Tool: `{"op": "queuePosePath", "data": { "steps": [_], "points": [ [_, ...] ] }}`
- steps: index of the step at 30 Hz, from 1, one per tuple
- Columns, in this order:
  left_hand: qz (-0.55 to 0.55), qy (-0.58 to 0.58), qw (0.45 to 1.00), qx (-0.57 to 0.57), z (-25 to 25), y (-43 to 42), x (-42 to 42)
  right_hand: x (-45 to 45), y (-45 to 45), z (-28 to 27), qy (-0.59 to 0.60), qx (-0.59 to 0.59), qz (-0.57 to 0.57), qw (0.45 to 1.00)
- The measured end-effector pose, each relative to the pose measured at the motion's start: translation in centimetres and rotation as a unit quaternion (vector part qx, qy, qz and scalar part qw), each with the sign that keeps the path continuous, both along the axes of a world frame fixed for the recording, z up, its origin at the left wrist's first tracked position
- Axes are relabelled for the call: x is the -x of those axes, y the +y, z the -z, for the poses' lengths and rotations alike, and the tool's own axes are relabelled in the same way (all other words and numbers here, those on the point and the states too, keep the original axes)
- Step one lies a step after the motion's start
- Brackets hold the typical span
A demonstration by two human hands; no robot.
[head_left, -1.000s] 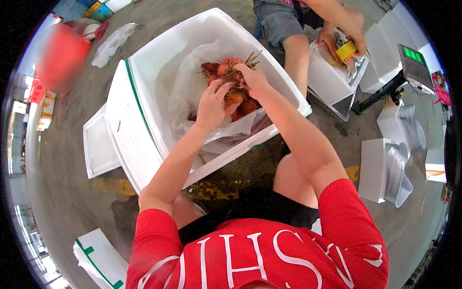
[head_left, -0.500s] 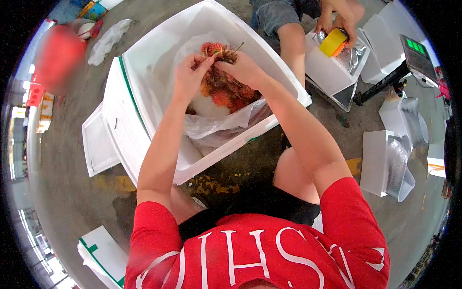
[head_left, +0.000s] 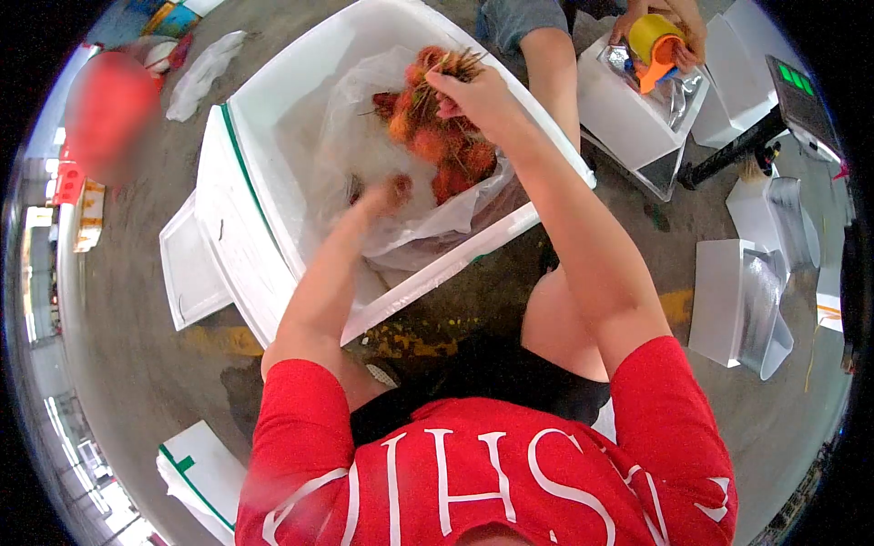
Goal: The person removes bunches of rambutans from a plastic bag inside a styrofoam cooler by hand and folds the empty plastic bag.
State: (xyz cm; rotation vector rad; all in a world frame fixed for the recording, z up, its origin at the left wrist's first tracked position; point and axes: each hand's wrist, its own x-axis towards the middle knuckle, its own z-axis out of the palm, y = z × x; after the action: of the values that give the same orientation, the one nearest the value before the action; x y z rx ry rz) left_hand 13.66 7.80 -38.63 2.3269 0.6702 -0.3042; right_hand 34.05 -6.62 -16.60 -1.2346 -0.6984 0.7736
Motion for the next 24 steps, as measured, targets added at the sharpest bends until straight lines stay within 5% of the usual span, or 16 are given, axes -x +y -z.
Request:
{"op": "queuePosePath", "data": {
  "steps": [2, 7, 24],
  "points": [
    [0.178, 0.125, 0.976, -0.014, 4.3, -3.2, 2.2, -0.6, -0.3, -0.4, 0.027, -0.031, 0.043, 0.998],
    [0.275, 0.163, 0.944, -0.079, 2.9, -8.3, 1.2, -1.3, -0.9, -1.0, 0.044, -0.018, 0.054, 0.997],
    [0.328, 0.132, 0.934, -0.049, 0.7, -7.3, -0.2, -1.9, -1.0, -0.6, 0.015, 0.062, 0.038, 0.997]
  ]
}}
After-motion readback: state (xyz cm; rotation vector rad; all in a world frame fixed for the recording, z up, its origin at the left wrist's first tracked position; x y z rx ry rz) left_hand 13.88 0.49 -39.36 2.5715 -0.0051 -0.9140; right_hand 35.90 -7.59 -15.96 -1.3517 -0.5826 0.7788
